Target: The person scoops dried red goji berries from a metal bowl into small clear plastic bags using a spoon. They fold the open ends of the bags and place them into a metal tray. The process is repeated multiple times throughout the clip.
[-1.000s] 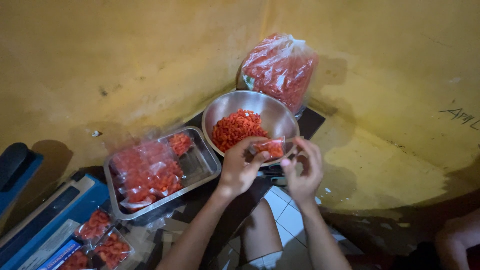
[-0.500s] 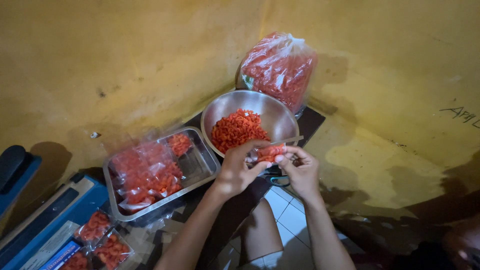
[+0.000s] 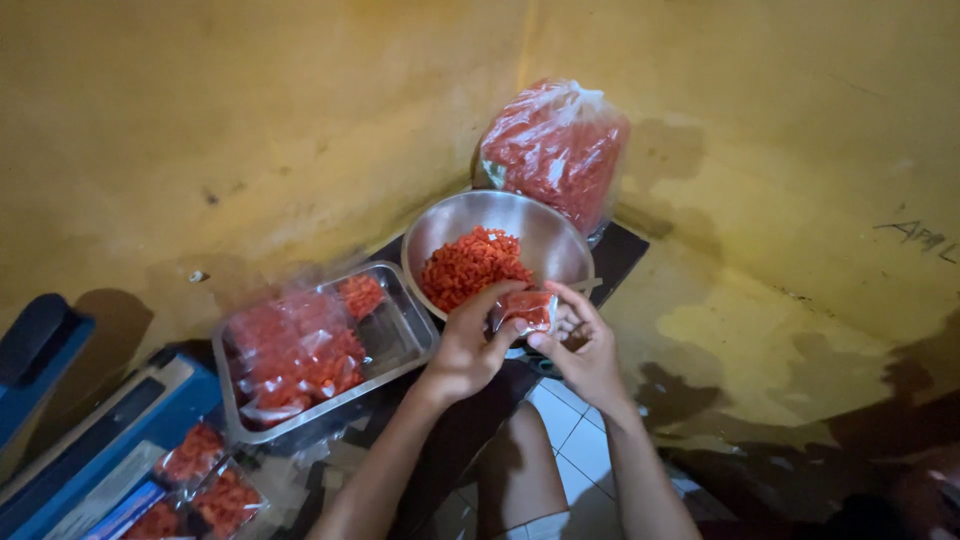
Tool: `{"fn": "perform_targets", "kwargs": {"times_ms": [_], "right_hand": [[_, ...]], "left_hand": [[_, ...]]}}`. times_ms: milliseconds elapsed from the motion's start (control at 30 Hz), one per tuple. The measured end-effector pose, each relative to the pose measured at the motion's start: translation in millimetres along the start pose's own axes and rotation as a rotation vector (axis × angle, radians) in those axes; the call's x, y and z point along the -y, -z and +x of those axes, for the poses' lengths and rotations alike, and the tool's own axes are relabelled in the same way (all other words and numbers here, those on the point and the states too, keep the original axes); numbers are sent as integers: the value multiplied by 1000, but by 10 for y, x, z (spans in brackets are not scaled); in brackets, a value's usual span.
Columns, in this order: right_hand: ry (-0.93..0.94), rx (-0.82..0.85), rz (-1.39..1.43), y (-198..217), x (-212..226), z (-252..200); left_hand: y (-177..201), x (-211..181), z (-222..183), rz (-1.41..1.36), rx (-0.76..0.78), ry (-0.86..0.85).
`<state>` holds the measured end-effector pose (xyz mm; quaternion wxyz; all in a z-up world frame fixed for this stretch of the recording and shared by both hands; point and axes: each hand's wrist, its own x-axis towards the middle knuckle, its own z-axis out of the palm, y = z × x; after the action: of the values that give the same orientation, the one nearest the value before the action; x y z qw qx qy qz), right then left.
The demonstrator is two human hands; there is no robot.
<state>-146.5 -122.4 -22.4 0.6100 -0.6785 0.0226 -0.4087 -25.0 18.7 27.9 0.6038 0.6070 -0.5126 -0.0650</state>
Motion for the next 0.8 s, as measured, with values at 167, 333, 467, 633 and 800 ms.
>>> {"fn": "perform_targets", "kwargs": {"times_ms": [167, 333, 467, 633, 800], "right_hand": [[-36, 108, 61, 92, -149, 6], [-25, 124, 81, -109, -154, -29], [81, 76, -66, -462, 109, -77], [135, -118, -4, -956, -21, -427], [-429, 127, 464, -1271, -191, -590]], "left_hand": [[185, -282, -96, 30, 72, -56], [433, -445, -233, 123, 105, -24], [561, -234, -502, 329, -98, -154], [827, -238, -841, 666, -360, -462], [982, -299, -1021, 875, -368, -752]]}}
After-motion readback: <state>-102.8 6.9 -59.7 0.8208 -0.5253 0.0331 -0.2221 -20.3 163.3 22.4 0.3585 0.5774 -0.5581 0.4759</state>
